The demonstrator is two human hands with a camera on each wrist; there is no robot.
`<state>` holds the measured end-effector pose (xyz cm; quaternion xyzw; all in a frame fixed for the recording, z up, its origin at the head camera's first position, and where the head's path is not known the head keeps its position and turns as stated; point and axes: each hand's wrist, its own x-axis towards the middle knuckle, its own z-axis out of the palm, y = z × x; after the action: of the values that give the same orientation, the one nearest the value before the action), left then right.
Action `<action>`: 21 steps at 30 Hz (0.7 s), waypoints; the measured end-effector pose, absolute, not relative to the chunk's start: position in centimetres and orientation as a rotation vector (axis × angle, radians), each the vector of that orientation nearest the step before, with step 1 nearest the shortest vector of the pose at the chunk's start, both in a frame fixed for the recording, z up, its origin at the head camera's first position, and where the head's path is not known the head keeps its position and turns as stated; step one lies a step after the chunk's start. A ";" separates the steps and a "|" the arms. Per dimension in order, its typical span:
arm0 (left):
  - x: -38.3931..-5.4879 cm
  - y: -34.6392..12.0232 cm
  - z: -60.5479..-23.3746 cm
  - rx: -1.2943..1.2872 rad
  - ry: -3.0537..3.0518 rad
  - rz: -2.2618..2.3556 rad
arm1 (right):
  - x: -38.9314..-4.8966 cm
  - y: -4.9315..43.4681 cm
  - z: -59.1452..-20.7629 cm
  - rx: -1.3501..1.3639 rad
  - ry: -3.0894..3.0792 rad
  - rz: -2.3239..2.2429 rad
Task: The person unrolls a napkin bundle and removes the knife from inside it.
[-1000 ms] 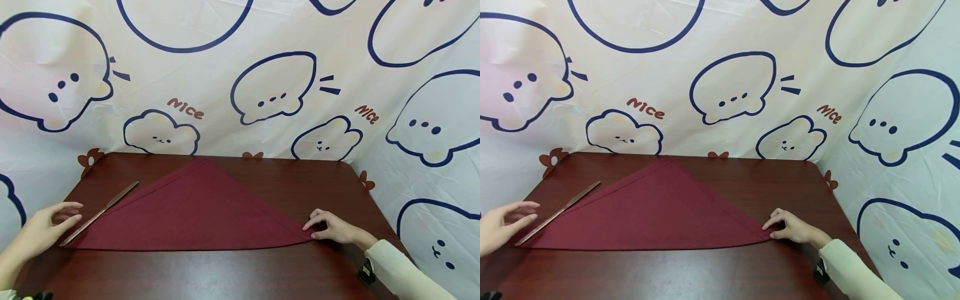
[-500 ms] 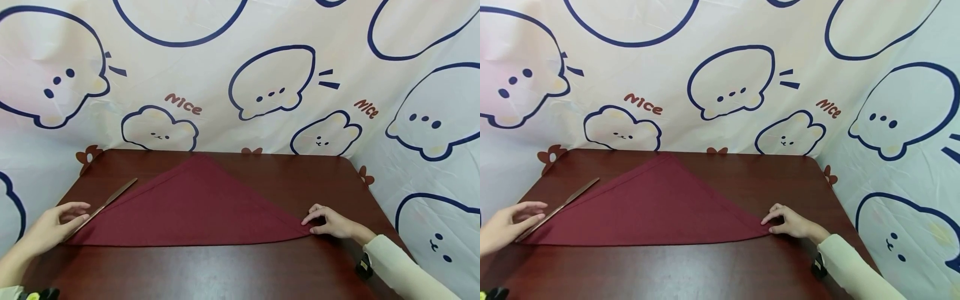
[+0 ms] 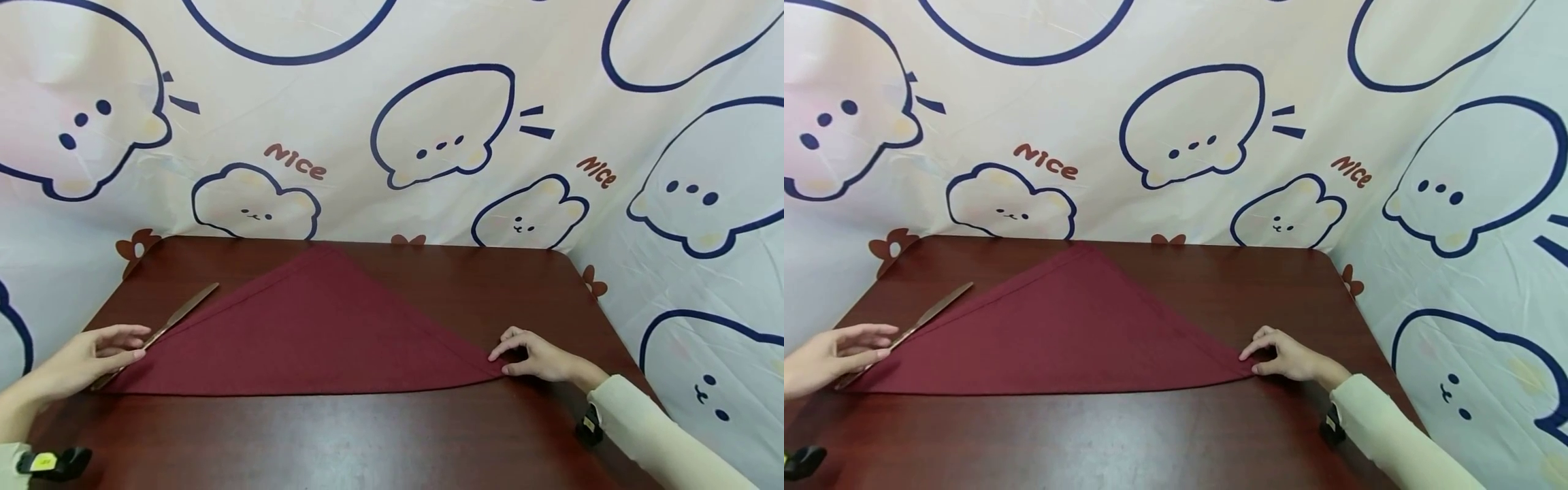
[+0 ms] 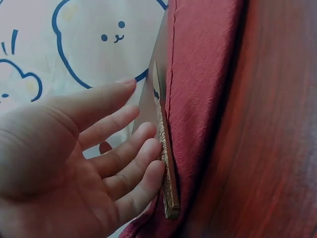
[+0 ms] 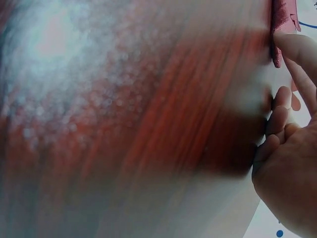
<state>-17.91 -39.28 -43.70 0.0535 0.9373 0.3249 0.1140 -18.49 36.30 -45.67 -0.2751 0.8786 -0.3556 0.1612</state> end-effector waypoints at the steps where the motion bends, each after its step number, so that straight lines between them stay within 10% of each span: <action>1: -18.0 -39.4 -43.6 0.156 2.728 0.947 | -18.5 36.3 -45.6 -0.782 2.505 -1.014; 21: -18.9 -40.4 -43.5 0.248 2.672 0.836 | -18.6 36.5 -45.4 -0.775 2.483 -1.003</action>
<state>-18.91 -40.40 -43.55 0.0869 0.9377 0.2933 0.1648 -18.57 36.53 -45.36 -0.2737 0.8767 -0.3543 0.1761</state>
